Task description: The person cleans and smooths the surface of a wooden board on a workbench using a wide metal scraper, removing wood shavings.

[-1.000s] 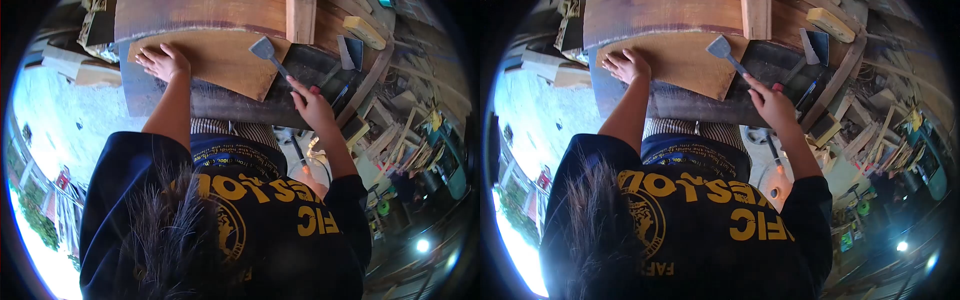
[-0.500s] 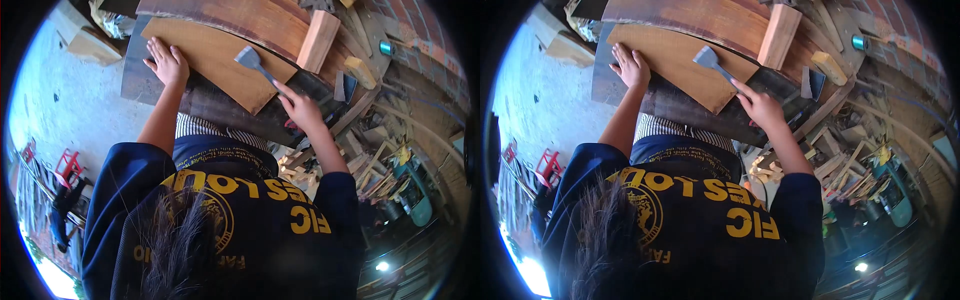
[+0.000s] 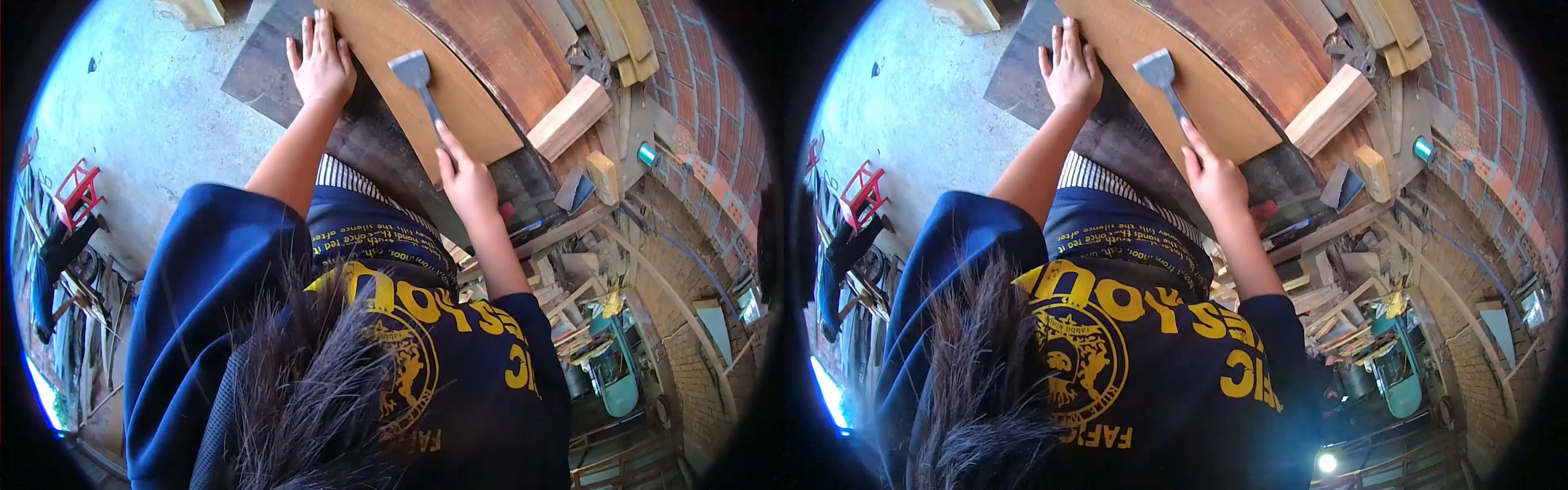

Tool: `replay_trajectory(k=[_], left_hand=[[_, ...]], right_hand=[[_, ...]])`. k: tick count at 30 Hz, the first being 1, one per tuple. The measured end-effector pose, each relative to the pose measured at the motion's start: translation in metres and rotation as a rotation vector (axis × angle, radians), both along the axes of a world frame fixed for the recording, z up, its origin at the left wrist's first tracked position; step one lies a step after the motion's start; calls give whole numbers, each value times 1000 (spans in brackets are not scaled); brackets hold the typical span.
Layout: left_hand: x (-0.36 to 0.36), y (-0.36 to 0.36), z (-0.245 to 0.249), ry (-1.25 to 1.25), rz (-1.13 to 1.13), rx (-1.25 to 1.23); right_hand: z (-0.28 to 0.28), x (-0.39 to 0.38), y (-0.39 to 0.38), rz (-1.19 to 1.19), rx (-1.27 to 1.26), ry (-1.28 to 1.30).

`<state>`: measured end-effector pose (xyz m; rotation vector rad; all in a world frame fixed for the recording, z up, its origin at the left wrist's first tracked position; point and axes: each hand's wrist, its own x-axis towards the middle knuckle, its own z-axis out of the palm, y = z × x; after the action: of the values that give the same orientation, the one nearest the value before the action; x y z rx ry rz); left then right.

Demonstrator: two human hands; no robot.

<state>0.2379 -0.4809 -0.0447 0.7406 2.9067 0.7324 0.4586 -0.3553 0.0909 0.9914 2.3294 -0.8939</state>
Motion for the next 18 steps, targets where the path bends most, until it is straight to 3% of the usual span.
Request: replay_trajectory(k=[2, 5, 8, 11, 13, 15, 18], left_hand=[[-1, -28, 8, 30, -139, -61], [0, -47, 15, 85, -304, -197], [-1, -43, 10, 32, -284, -118], [-3, -45, 19, 58, -319, -190], [-1, -44, 27, 138, -441, -544], [-1, -46, 21, 119, -423, -425], [-5, -60, 14, 111, -578, -259]], right_hand=[[-13, 49, -1, 32, 57, 264], [1, 120, -6, 26, 34, 241], [5, 153, -16, 27, 48, 151], [0, 115, -24, -60, 6, 212], [-9, 61, -23, -96, -31, 215], [-13, 8, -23, -89, 11, 190], [-12, -19, -19, -68, 6, 124]])
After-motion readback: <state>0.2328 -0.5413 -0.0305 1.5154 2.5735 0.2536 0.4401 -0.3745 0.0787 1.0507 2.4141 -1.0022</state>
